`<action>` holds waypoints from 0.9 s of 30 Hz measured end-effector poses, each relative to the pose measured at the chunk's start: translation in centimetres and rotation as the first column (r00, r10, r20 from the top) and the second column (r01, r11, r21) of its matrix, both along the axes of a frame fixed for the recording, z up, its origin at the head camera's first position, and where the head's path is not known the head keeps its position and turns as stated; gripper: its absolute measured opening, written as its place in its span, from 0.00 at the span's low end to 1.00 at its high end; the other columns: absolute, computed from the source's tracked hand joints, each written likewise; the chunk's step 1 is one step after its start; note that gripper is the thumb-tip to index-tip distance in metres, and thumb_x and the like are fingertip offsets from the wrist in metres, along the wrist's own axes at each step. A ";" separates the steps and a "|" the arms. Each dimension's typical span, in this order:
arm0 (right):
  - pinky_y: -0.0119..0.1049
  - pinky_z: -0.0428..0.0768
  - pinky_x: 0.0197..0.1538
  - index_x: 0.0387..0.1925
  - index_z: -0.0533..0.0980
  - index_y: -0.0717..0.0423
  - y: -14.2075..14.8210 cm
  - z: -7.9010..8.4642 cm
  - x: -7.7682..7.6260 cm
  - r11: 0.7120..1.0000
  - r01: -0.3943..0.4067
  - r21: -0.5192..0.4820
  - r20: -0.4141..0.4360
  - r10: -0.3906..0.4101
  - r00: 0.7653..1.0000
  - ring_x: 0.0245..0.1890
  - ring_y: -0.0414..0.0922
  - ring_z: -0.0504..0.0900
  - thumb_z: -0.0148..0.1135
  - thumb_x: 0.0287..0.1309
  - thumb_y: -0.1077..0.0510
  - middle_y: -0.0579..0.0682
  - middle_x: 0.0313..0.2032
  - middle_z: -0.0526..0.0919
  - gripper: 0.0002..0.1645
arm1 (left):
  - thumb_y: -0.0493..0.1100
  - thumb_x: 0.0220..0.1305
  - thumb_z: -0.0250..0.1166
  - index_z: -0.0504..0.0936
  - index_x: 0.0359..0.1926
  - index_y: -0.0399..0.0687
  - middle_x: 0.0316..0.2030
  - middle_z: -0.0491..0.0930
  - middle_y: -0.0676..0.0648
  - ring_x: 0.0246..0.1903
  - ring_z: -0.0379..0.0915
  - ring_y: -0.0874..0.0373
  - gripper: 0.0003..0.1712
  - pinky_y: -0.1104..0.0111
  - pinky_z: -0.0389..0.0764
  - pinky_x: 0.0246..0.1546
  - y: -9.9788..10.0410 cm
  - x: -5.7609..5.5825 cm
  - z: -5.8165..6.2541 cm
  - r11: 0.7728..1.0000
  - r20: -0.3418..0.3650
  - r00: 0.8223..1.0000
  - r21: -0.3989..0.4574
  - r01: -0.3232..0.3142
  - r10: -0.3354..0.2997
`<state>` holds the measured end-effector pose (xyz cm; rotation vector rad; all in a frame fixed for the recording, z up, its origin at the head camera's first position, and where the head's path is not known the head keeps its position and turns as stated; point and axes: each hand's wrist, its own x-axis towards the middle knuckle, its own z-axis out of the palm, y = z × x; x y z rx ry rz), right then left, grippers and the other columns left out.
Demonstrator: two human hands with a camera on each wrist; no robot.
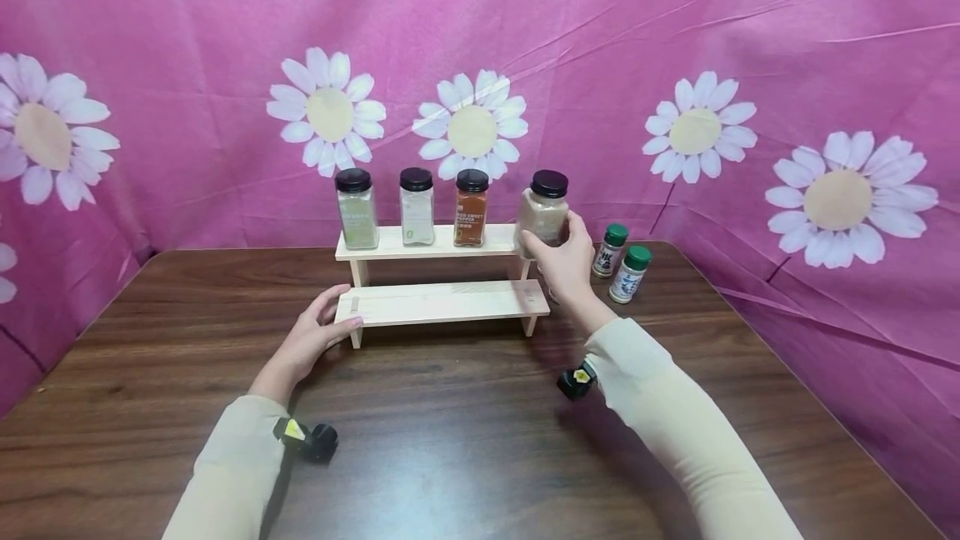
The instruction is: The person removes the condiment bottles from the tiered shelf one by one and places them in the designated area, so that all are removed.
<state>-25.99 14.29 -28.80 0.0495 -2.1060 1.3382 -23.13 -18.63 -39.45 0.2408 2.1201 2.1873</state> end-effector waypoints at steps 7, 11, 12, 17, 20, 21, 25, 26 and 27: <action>0.38 0.70 0.43 0.44 0.69 0.65 1.6 0.2 1.8 0.999 -0.018 -0.029 -0.009 0.018 1.000 0.38 0.47 0.72 0.67 0.38 0.61 0.57 0.37 0.75 0.27 | 0.35 0.53 0.60 0.49 0.62 0.38 0.49 0.65 0.40 0.37 0.69 0.66 0.39 0.74 0.71 0.39 0.0 -0.1 0.0 1.000 0.001 1.000 0.014 -0.003 0.003; 0.38 0.71 0.41 0.44 0.69 0.66 2.8 -0.1 2.7 0.999 -0.027 -0.043 -0.003 0.027 1.000 0.37 0.46 0.72 0.67 0.38 0.63 0.58 0.37 0.75 0.28 | 0.35 0.53 0.61 0.49 0.62 0.38 0.49 0.65 0.40 0.37 0.69 0.66 0.39 0.74 0.71 0.39 0.0 0.0 0.0 1.000 0.007 1.000 0.012 -0.001 0.001; 0.38 0.71 0.41 0.45 0.69 0.66 3.1 -0.2 2.9 0.999 -0.025 -0.040 -0.001 0.025 1.000 0.36 0.46 0.72 0.67 0.38 0.63 0.58 0.37 0.75 0.28 | 0.35 0.53 0.60 0.49 0.62 0.38 0.49 0.65 0.40 0.37 0.69 0.66 0.39 0.74 0.71 0.39 0.0 0.0 0.0 1.000 0.009 1.000 0.011 0.000 0.000; 0.34 0.71 0.38 0.45 0.69 0.65 4.5 -0.8 3.9 1.000 -0.016 -0.018 0.003 0.016 1.000 0.34 0.42 0.72 0.66 0.38 0.64 0.57 0.35 0.75 0.27 | 0.35 0.54 0.60 0.49 0.62 0.38 0.51 0.63 0.37 0.37 0.69 0.66 0.39 0.74 0.71 0.40 0.1 0.0 0.2 1.000 0.012 1.000 0.011 -0.002 0.001; 0.31 0.71 0.37 0.44 0.70 0.64 5.2 -1.1 4.5 1.000 -0.006 -0.015 0.018 0.006 1.000 0.33 0.41 0.71 0.66 0.39 0.63 0.56 0.34 0.75 0.26 | 0.35 0.54 0.60 0.48 0.62 0.38 0.51 0.62 0.36 0.38 0.69 0.66 0.39 0.74 0.71 0.40 0.1 0.1 0.3 1.000 0.014 1.000 0.017 0.001 -0.001; 0.30 0.71 0.37 0.44 0.70 0.64 5.5 -1.2 4.7 1.000 -0.005 -0.020 0.022 0.005 1.000 0.33 0.41 0.71 0.67 0.39 0.63 0.56 0.34 0.75 0.26 | 0.35 0.54 0.60 0.48 0.62 0.38 0.51 0.62 0.36 0.37 0.69 0.66 0.39 0.74 0.71 0.40 0.1 0.1 0.3 1.000 0.016 1.000 0.019 0.001 -0.002; 0.28 0.70 0.36 0.44 0.71 0.63 6.4 -1.5 5.5 1.000 0.013 -0.020 0.037 -0.012 0.999 0.33 0.40 0.71 0.67 0.39 0.63 0.56 0.34 0.75 0.26 | 0.35 0.53 0.60 0.48 0.62 0.38 0.51 0.62 0.37 0.38 0.69 0.66 0.39 0.74 0.71 0.41 0.1 0.1 0.3 1.000 0.019 1.000 0.021 0.004 -0.004; 0.28 0.70 0.36 0.45 0.71 0.64 6.6 -1.7 5.7 1.000 0.017 -0.021 0.036 -0.016 0.999 0.33 0.41 0.71 0.67 0.39 0.63 0.56 0.34 0.75 0.26 | 0.35 0.53 0.60 0.48 0.62 0.38 0.50 0.63 0.37 0.38 0.69 0.66 0.39 0.74 0.71 0.41 0.1 0.1 0.3 1.000 0.020 1.000 0.022 0.005 -0.005; 0.28 0.70 0.36 0.45 0.71 0.64 6.9 -1.8 5.9 1.000 0.021 -0.022 0.039 -0.021 0.999 0.33 0.41 0.71 0.67 0.39 0.63 0.56 0.34 0.75 0.27 | 0.35 0.53 0.60 0.48 0.62 0.38 0.50 0.63 0.37 0.38 0.69 0.66 0.40 0.74 0.71 0.41 0.2 0.1 0.3 1.000 0.019 1.000 0.022 0.006 -0.006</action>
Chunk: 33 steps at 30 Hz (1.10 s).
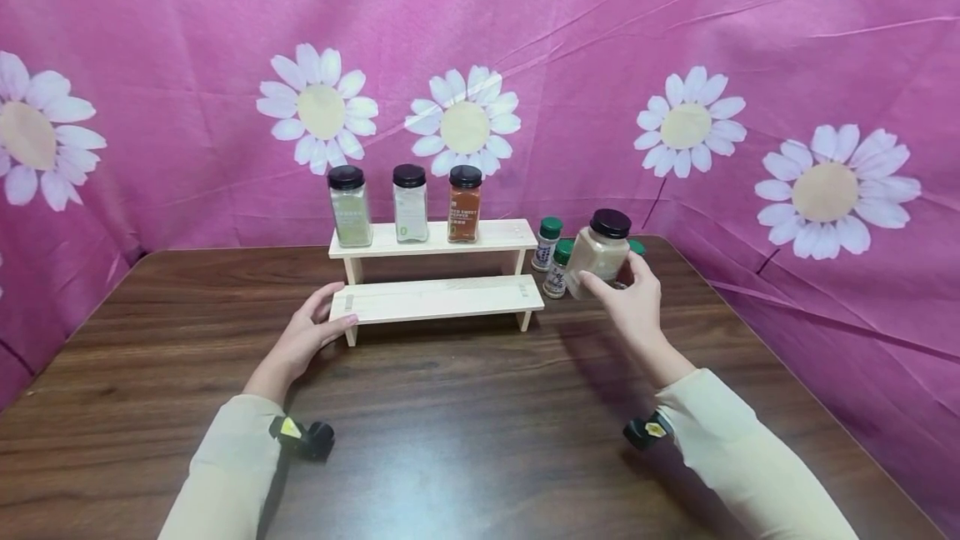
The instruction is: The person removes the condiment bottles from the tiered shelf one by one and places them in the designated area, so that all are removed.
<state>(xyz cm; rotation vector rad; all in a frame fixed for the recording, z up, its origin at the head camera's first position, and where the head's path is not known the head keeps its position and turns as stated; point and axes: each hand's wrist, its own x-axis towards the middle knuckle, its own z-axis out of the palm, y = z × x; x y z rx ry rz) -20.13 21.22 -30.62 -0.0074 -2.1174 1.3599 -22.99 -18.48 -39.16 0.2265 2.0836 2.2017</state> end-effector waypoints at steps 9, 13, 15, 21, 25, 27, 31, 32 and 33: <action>0.24 0.69 0.35 0.44 0.71 0.66 2.6 -1.6 0.7 0.999 0.047 0.016 0.002 -0.047 0.999 0.32 0.38 0.71 0.67 0.40 0.64 0.54 0.34 0.75 0.26 | 0.35 0.54 0.60 0.48 0.62 0.39 0.51 0.63 0.37 0.38 0.69 0.66 0.39 0.74 0.71 0.40 -0.1 0.0 -0.1 1.000 -0.002 1.000 -0.003 0.004 -0.004; 0.26 0.69 0.35 0.45 0.71 0.65 3.7 -2.2 0.7 0.996 0.086 0.032 0.012 -0.087 0.996 0.32 0.37 0.70 0.67 0.39 0.64 0.54 0.34 0.74 0.27 | 0.35 0.54 0.60 0.48 0.62 0.39 0.50 0.63 0.39 0.38 0.69 0.66 0.39 0.74 0.71 0.41 -0.1 -0.1 -0.2 1.000 -0.004 1.000 -0.003 0.005 -0.005; 0.26 0.69 0.35 0.45 0.71 0.65 4.1 -2.5 0.7 0.994 0.103 0.042 0.018 -0.104 0.994 0.31 0.37 0.70 0.67 0.39 0.64 0.54 0.34 0.74 0.27 | 0.35 0.54 0.60 0.48 0.62 0.39 0.50 0.64 0.40 0.38 0.69 0.66 0.39 0.74 0.71 0.40 -0.1 -0.1 -0.2 1.000 -0.005 1.000 -0.004 0.002 -0.002; 0.23 0.68 0.34 0.43 0.71 0.67 5.4 -3.0 0.5 0.992 0.116 0.048 0.014 -0.117 0.993 0.30 0.36 0.70 0.66 0.40 0.65 0.50 0.31 0.74 0.25 | 0.35 0.53 0.60 0.49 0.62 0.39 0.48 0.66 0.43 0.38 0.69 0.66 0.39 0.74 0.71 0.40 -0.1 -0.1 -0.3 1.000 -0.008 1.000 0.004 0.000 0.000; 0.20 0.68 0.33 0.44 0.70 0.68 6.3 -3.5 0.3 0.993 0.114 0.040 0.018 -0.115 0.993 0.30 0.35 0.70 0.65 0.40 0.66 0.47 0.30 0.73 0.25 | 0.34 0.54 0.60 0.48 0.62 0.38 0.47 0.67 0.43 0.37 0.69 0.65 0.39 0.74 0.71 0.40 0.0 -0.1 -0.3 1.000 -0.011 1.000 0.012 0.003 -0.003; 0.20 0.68 0.33 0.45 0.69 0.68 6.9 -4.1 0.0 0.994 0.102 0.034 -0.001 -0.102 0.995 0.30 0.33 0.70 0.66 0.40 0.65 0.48 0.31 0.74 0.27 | 0.34 0.54 0.60 0.48 0.62 0.38 0.47 0.66 0.43 0.37 0.69 0.65 0.39 0.74 0.71 0.40 0.0 -0.1 -0.3 1.000 -0.012 1.000 0.011 0.003 -0.003; 0.20 0.69 0.34 0.45 0.71 0.61 9.8 -7.2 -2.2 0.998 0.067 -0.015 -0.064 -0.068 0.996 0.31 0.33 0.71 0.68 0.38 0.61 0.47 0.32 0.75 0.27 | 0.34 0.54 0.60 0.47 0.62 0.38 0.49 0.65 0.40 0.37 0.69 0.65 0.39 0.74 0.71 0.41 0.0 -0.1 -0.2 1.000 -0.007 1.000 0.003 0.000 0.000; 0.20 0.69 0.34 0.45 0.71 0.60 10.3 -7.7 -2.5 0.998 0.058 -0.021 -0.075 -0.059 0.995 0.32 0.34 0.72 0.68 0.38 0.60 0.48 0.32 0.75 0.28 | 0.34 0.54 0.60 0.48 0.62 0.38 0.49 0.64 0.39 0.37 0.69 0.65 0.39 0.74 0.71 0.41 0.0 -0.1 -0.2 1.000 -0.006 1.000 0.000 0.000 0.000; 0.20 0.69 0.35 0.45 0.71 0.59 10.9 -8.3 -2.9 0.998 0.049 -0.027 -0.083 -0.051 0.995 0.32 0.34 0.72 0.69 0.38 0.60 0.46 0.33 0.75 0.27 | 0.34 0.54 0.60 0.48 0.62 0.38 0.50 0.63 0.38 0.38 0.69 0.66 0.39 0.74 0.71 0.41 0.0 -0.1 -0.1 1.000 -0.006 1.000 -0.004 0.000 0.000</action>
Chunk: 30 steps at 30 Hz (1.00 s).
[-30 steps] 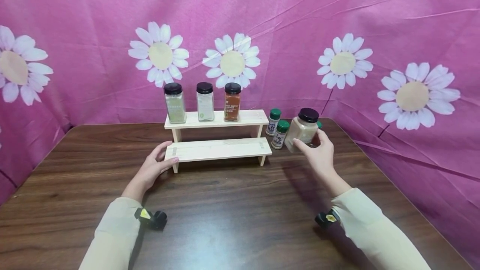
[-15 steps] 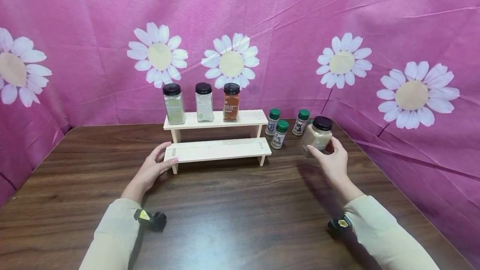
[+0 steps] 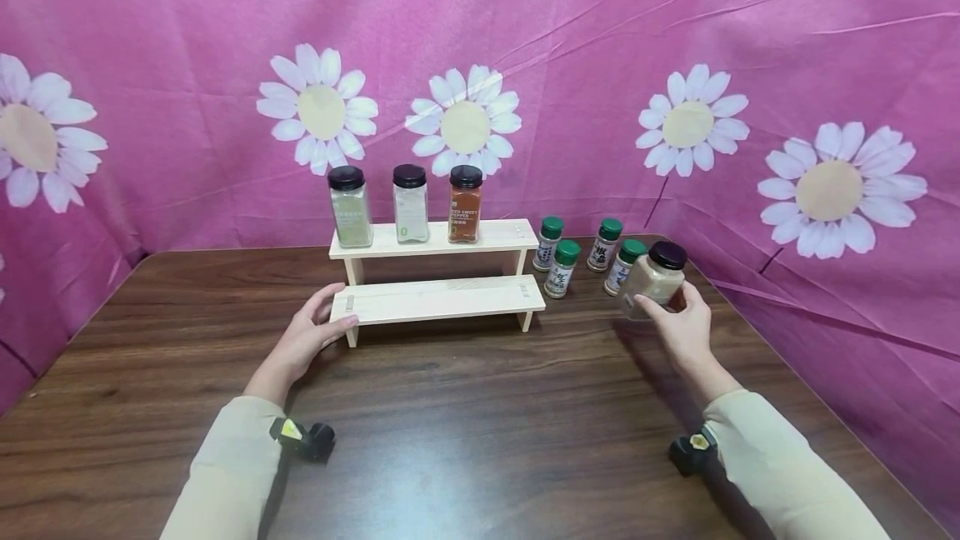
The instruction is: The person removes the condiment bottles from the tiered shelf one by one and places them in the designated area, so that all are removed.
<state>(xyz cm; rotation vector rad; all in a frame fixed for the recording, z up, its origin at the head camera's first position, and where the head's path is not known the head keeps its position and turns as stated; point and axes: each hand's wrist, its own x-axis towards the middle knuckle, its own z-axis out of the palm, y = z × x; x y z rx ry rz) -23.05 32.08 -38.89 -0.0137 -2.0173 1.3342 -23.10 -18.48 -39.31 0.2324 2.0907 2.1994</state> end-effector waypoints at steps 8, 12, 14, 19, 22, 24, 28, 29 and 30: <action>0.21 0.69 0.35 0.45 0.68 0.70 -1.3 2.0 1.2 1.000 0.028 0.015 0.060 -0.028 0.998 0.31 0.33 0.70 0.65 0.39 0.66 0.50 0.33 0.74 0.27 | 0.35 0.54 0.60 0.49 0.62 0.39 0.50 0.63 0.38 0.37 0.69 0.66 0.38 0.74 0.71 0.41 0.0 -0.1 0.1 1.000 -0.005 1.000 -0.014 -0.005 0.005; 0.20 0.68 0.36 0.45 0.67 0.71 -1.7 2.4 1.5 0.999 0.041 -0.001 0.091 -0.041 0.995 0.31 0.31 0.70 0.65 0.39 0.67 0.48 0.33 0.73 0.28 | 0.34 0.54 0.60 0.49 0.62 0.39 0.49 0.65 0.40 0.37 0.69 0.66 0.39 0.74 0.71 0.40 0.0 -0.1 0.0 1.000 -0.009 1.000 -0.011 -0.005 0.005; 0.19 0.68 0.35 0.45 0.67 0.71 -1.5 2.2 1.3 0.999 0.047 -0.014 0.107 -0.045 0.993 0.32 0.31 0.70 0.65 0.39 0.68 0.46 0.33 0.73 0.27 | 0.35 0.53 0.60 0.49 0.62 0.39 0.49 0.65 0.41 0.37 0.69 0.66 0.39 0.74 0.71 0.40 -0.1 -0.1 0.0 1.000 -0.010 1.000 -0.011 -0.003 0.003; 0.19 0.69 0.35 0.46 0.67 0.70 -0.9 1.8 1.1 0.998 0.047 -0.038 0.155 -0.040 0.987 0.32 0.32 0.70 0.64 0.39 0.68 0.42 0.31 0.73 0.27 | 0.34 0.53 0.60 0.50 0.62 0.39 0.47 0.66 0.43 0.37 0.69 0.66 0.38 0.74 0.71 0.40 -0.1 -0.1 -0.1 1.000 -0.003 1.000 -0.003 -0.006 0.006; 0.19 0.68 0.35 0.46 0.67 0.70 -0.8 1.6 1.0 0.998 0.065 -0.015 0.193 -0.061 0.979 0.32 0.32 0.70 0.65 0.40 0.67 0.43 0.31 0.73 0.28 | 0.34 0.53 0.60 0.50 0.62 0.39 0.47 0.66 0.43 0.37 0.69 0.66 0.38 0.74 0.71 0.40 -0.1 -0.1 -0.1 1.000 -0.001 1.000 0.001 -0.007 0.007; 0.20 0.68 0.34 0.46 0.67 0.69 -0.7 1.5 0.9 0.997 0.078 -0.002 0.217 -0.076 0.973 0.31 0.32 0.69 0.65 0.40 0.67 0.44 0.31 0.72 0.28 | 0.34 0.53 0.60 0.49 0.62 0.38 0.48 0.66 0.42 0.37 0.69 0.66 0.39 0.74 0.71 0.40 -0.1 0.0 -0.1 1.000 -0.002 1.000 0.000 -0.008 0.008; 0.20 0.67 0.34 0.46 0.66 0.69 -0.6 1.2 0.8 0.996 0.094 0.006 0.239 -0.092 0.966 0.31 0.33 0.69 0.65 0.40 0.67 0.47 0.33 0.72 0.28 | 0.35 0.53 0.60 0.48 0.62 0.38 0.49 0.64 0.39 0.37 0.69 0.66 0.40 0.74 0.71 0.40 0.0 -0.1 0.0 1.000 -0.003 1.000 -0.008 -0.009 0.009; 0.20 0.67 0.34 0.46 0.66 0.68 -0.6 1.1 0.8 0.996 0.093 0.005 0.240 -0.092 0.966 0.31 0.33 0.68 0.65 0.40 0.67 0.48 0.33 0.72 0.28 | 0.35 0.54 0.60 0.48 0.62 0.38 0.50 0.64 0.39 0.37 0.69 0.66 0.40 0.74 0.71 0.39 0.0 -0.1 0.0 1.000 -0.002 1.000 -0.009 -0.009 0.009; 0.20 0.67 0.34 0.46 0.66 0.68 -0.6 1.1 0.8 0.996 0.092 0.003 0.241 -0.090 0.966 0.32 0.33 0.68 0.65 0.40 0.67 0.48 0.34 0.71 0.28 | 0.35 0.54 0.60 0.48 0.62 0.38 0.50 0.63 0.39 0.37 0.69 0.66 0.40 0.74 0.71 0.39 0.0 -0.1 0.0 1.000 -0.002 1.000 -0.010 -0.009 0.009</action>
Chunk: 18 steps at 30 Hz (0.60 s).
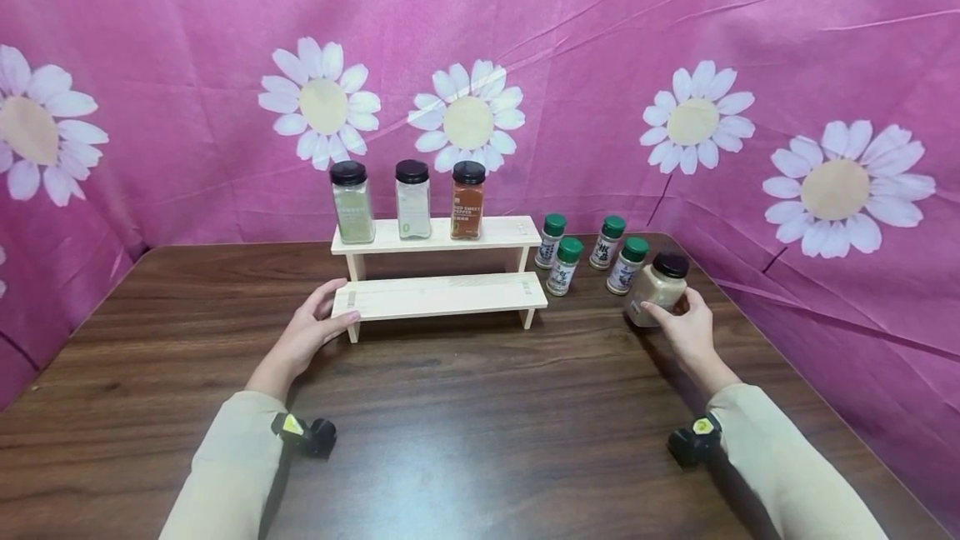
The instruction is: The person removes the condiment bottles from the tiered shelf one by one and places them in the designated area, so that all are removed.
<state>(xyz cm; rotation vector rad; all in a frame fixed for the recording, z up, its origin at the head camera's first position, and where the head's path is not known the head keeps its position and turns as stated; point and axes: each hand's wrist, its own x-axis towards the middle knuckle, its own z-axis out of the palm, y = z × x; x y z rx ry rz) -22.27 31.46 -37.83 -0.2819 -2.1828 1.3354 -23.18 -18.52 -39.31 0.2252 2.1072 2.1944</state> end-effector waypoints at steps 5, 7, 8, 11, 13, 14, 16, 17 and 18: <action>0.21 0.67 0.36 0.47 0.65 0.70 0.0 -0.3 -0.1 1.000 -0.013 -0.014 0.005 0.013 1.000 0.33 0.33 0.68 0.64 0.40 0.68 0.50 0.35 0.71 0.29 | 0.35 0.54 0.60 0.48 0.62 0.38 0.50 0.63 0.39 0.36 0.69 0.66 0.39 0.74 0.71 0.38 0.0 0.0 0.0 1.000 0.004 1.000 0.004 -0.001 0.001; 0.21 0.66 0.37 0.47 0.64 0.71 0.0 -0.4 -0.1 1.000 -0.017 -0.020 0.012 0.017 1.000 0.33 0.33 0.68 0.64 0.41 0.68 0.53 0.37 0.71 0.29 | 0.35 0.54 0.60 0.48 0.62 0.38 0.50 0.63 0.39 0.36 0.69 0.66 0.39 0.74 0.71 0.38 0.0 -0.1 0.0 1.000 0.005 1.000 0.008 -0.001 0.000; 0.21 0.66 0.38 0.48 0.64 0.71 0.0 -0.4 -0.1 1.000 -0.020 -0.022 0.016 0.021 1.000 0.34 0.33 0.68 0.64 0.41 0.69 0.54 0.38 0.71 0.29 | 0.35 0.54 0.60 0.48 0.62 0.38 0.49 0.63 0.40 0.36 0.69 0.66 0.39 0.74 0.71 0.38 0.0 -0.1 0.0 1.000 0.006 1.000 0.009 0.000 0.000; 0.22 0.66 0.38 0.48 0.63 0.71 0.0 -0.4 0.0 0.999 -0.021 -0.025 0.031 0.022 0.999 0.34 0.34 0.67 0.63 0.41 0.68 0.58 0.40 0.70 0.30 | 0.35 0.54 0.60 0.49 0.62 0.38 0.49 0.64 0.41 0.37 0.69 0.66 0.39 0.74 0.71 0.39 0.0 -0.1 -0.1 1.000 0.005 1.000 0.014 0.002 -0.002; 0.22 0.66 0.39 0.49 0.62 0.71 0.0 -0.5 -0.1 0.999 -0.023 -0.027 0.042 0.024 0.999 0.35 0.35 0.67 0.63 0.42 0.68 0.59 0.41 0.70 0.31 | 0.35 0.54 0.60 0.49 0.62 0.38 0.49 0.64 0.41 0.37 0.69 0.66 0.39 0.74 0.71 0.39 0.0 -0.1 -0.1 1.000 0.002 1.000 0.016 0.003 -0.003; 0.22 0.66 0.39 0.50 0.62 0.71 0.0 -0.5 -0.1 0.999 -0.023 -0.027 0.048 0.024 0.999 0.35 0.35 0.67 0.63 0.42 0.68 0.59 0.41 0.70 0.31 | 0.35 0.54 0.60 0.49 0.62 0.38 0.49 0.64 0.41 0.37 0.69 0.66 0.39 0.74 0.71 0.39 -0.1 -0.1 -0.1 1.000 0.001 1.000 0.017 0.003 -0.003; 0.23 0.66 0.40 0.51 0.61 0.70 0.0 -0.6 -0.1 0.999 -0.022 -0.029 0.057 0.024 0.998 0.36 0.35 0.67 0.63 0.42 0.68 0.59 0.42 0.70 0.32 | 0.35 0.54 0.60 0.49 0.62 0.38 0.49 0.64 0.41 0.37 0.69 0.66 0.39 0.74 0.71 0.39 -0.1 -0.2 -0.1 1.000 0.002 1.000 0.019 0.004 -0.004; 0.23 0.66 0.40 0.51 0.61 0.70 0.1 -0.6 -0.2 0.999 -0.019 -0.028 0.059 0.021 0.998 0.36 0.35 0.67 0.63 0.42 0.68 0.59 0.42 0.69 0.32 | 0.35 0.54 0.60 0.49 0.62 0.38 0.48 0.64 0.41 0.37 0.69 0.66 0.39 0.74 0.71 0.39 -0.1 -0.2 -0.1 1.000 0.003 1.000 0.019 0.004 -0.004; 0.23 0.66 0.39 0.51 0.62 0.70 0.1 -0.7 -0.1 0.999 -0.016 -0.031 0.060 0.018 0.998 0.36 0.35 0.67 0.63 0.42 0.68 0.59 0.42 0.69 0.32 | 0.35 0.54 0.60 0.49 0.62 0.38 0.49 0.64 0.41 0.37 0.69 0.66 0.39 0.74 0.71 0.39 -0.1 -0.2 -0.1 1.000 0.003 1.000 0.019 0.004 -0.004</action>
